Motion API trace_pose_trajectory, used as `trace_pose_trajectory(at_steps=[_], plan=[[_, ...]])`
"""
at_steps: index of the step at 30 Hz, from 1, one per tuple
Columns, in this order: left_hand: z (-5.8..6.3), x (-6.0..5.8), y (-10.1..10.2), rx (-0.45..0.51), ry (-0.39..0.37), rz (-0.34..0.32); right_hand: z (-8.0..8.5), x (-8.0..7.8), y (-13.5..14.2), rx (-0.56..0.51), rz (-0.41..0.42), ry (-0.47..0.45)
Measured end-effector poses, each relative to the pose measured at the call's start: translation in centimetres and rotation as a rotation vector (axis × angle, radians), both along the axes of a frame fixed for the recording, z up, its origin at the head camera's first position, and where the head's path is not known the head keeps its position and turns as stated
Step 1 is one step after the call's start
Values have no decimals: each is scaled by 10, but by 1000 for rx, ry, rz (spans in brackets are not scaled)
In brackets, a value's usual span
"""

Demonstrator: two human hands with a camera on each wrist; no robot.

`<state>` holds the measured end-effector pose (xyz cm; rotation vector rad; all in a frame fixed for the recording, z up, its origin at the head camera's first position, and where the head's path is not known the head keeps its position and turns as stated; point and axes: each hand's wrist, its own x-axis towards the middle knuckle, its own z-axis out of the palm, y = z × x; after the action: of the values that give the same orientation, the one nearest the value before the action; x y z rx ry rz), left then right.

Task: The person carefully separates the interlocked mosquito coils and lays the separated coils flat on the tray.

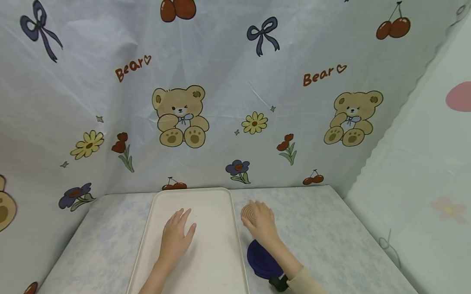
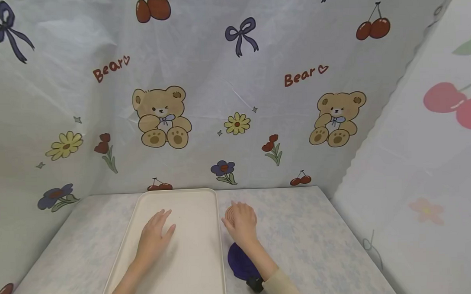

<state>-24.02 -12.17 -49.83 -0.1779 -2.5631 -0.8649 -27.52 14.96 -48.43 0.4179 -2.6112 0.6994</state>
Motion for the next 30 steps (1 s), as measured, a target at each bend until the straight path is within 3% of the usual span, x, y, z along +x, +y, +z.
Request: trace_pose_trajectory(at_steps=[4, 8, 13, 19, 23, 30], plan=[[0, 5, 20, 176, -22, -11, 0, 5, 7, -111, 36, 24], [-1, 13, 43, 322, -94, -63, 1, 11, 15, -140, 52, 32], [-5, 20, 69, 416, -137, -166, 1, 19, 25, -167, 30, -51], [-8, 22, 88, 546, -177, -263, -6, 26, 36, -270, -8, -168], [-9, 26, 102, 609, -227, -269, -13, 30, 46, -309, -32, -181], [-16, 32, 124, 671, -234, -243, -25, 30, 64, -373, -47, -206]])
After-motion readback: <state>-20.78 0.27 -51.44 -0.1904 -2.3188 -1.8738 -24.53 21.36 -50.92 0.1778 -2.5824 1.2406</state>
